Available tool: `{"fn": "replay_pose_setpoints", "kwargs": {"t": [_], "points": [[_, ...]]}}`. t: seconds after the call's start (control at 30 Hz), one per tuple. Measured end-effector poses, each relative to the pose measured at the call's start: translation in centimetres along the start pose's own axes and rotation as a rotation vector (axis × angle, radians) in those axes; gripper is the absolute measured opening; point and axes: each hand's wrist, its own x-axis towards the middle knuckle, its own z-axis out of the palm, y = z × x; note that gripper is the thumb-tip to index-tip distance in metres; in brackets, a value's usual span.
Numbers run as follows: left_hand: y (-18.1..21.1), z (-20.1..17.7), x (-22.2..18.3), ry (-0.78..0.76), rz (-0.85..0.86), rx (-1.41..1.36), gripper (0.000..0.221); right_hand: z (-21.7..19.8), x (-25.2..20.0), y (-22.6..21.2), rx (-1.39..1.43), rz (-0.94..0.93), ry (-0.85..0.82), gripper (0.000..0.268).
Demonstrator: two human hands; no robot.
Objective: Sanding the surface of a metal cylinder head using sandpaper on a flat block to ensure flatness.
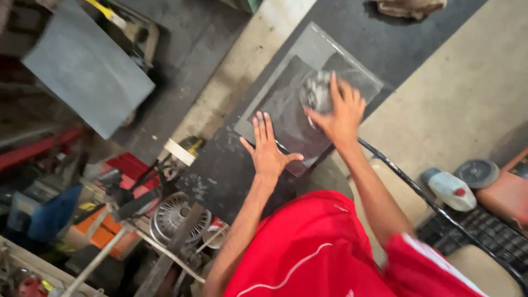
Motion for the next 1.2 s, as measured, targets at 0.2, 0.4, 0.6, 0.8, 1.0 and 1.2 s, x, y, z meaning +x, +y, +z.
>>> {"fn": "replay_pose_setpoints", "kwargs": {"t": [0.2,0.4,0.6,0.8,1.0,1.2], "points": [[0.0,0.2,-0.7,-0.023,-0.014,0.022,0.148,1.1,-6.5,-0.3,0.008,-0.092,-0.158,0.108],[-0.8,0.9,-0.1,0.027,0.006,-0.002,0.153,0.8,-0.3,-1.4,0.040,0.007,0.059,0.103],[-1.1,1.3,-0.5,0.049,0.038,0.041,0.152,-0.5,-4.4,0.8,0.014,-0.080,-0.093,0.103],[-1.3,1.2,-0.3,-0.010,0.016,0.013,0.154,0.9,-2.9,-2.4,0.112,0.006,-0.041,0.099],[-1.1,0.6,0.4,-0.023,0.016,0.064,0.150,-0.7,-1.8,0.0,0.038,-0.036,-0.076,0.102],[-1.0,0.9,-0.3,-0.035,0.015,0.030,0.150,0.8,-5.2,-1.2,0.068,-0.064,-0.195,0.110]]}}
